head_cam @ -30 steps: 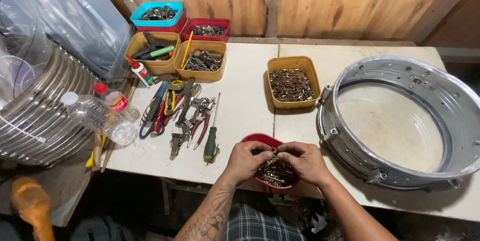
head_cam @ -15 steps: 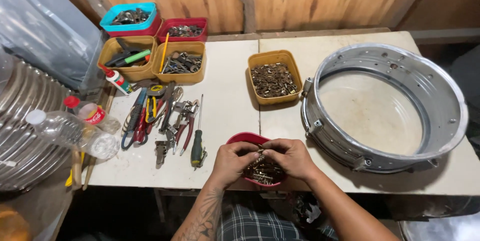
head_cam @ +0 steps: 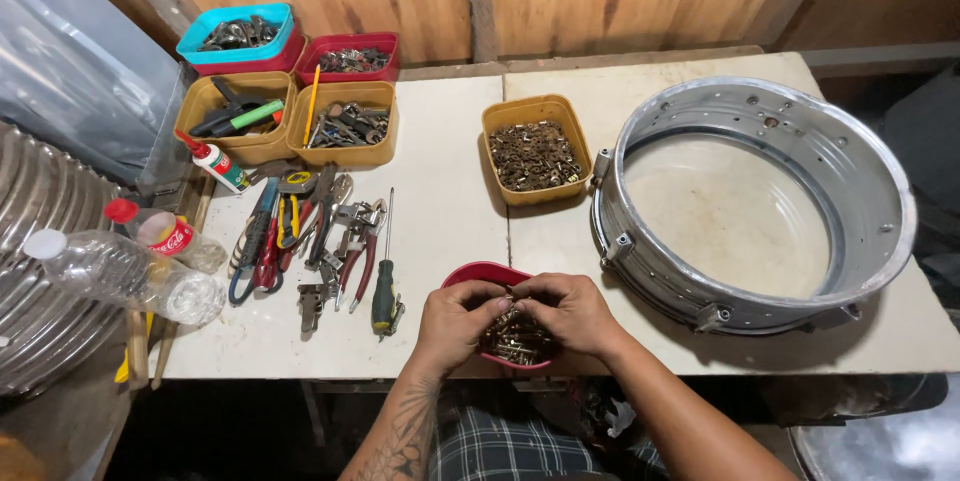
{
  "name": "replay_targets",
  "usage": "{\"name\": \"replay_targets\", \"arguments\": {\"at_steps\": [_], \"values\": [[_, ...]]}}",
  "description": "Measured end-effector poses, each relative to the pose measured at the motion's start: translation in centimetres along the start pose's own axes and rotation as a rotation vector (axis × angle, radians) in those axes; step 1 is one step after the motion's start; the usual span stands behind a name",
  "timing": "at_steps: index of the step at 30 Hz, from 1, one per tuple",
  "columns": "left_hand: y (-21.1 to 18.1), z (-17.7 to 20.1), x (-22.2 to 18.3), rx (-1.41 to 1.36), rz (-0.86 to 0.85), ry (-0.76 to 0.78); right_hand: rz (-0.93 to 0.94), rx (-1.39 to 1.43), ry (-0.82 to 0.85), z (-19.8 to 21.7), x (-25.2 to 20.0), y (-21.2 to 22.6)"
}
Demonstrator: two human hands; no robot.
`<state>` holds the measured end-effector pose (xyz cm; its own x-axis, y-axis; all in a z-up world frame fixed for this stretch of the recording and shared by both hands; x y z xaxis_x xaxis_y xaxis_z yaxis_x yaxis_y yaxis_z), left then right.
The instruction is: Sorting through small metal screws and lugs in a bowl at a repair bench
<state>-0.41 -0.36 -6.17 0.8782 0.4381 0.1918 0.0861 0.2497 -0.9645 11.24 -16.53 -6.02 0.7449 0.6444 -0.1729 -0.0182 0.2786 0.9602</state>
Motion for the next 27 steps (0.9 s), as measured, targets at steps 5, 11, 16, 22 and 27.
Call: {"name": "replay_targets", "arguments": {"at_steps": [5, 11, 16, 22, 27], "values": [[-1.0, 0.0, -0.1, 0.005, -0.009, 0.022, 0.003, 0.028, 0.001, 0.1, -0.2, 0.0], [0.3, 0.1, 0.1, 0.019, -0.028, 0.039, 0.015, 0.052, -0.009, -0.2, 0.1, -0.6], [0.1, 0.1, 0.0, 0.016, -0.031, 0.027, 0.026, 0.040, -0.024, -0.3, 0.1, -0.6], [0.5, 0.0, 0.1, -0.015, -0.072, 0.036, 0.040, 0.028, -0.036, -0.5, 0.0, -0.5], [0.4, -0.1, 0.2, -0.021, -0.066, 0.036, 0.041, 0.011, -0.049, -0.5, -0.2, 0.1]]}}
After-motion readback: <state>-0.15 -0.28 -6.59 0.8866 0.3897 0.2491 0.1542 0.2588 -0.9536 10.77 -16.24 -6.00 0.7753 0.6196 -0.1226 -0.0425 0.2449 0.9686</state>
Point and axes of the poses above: each hand's wrist, its own x-axis towards the middle knuckle, its own z-axis out of the back of the hand, y = z × x, the point moved 2 cm from there along x, towards the middle knuckle, and after that the axes turned 14 degrees about -z, right-handed, at the moved point
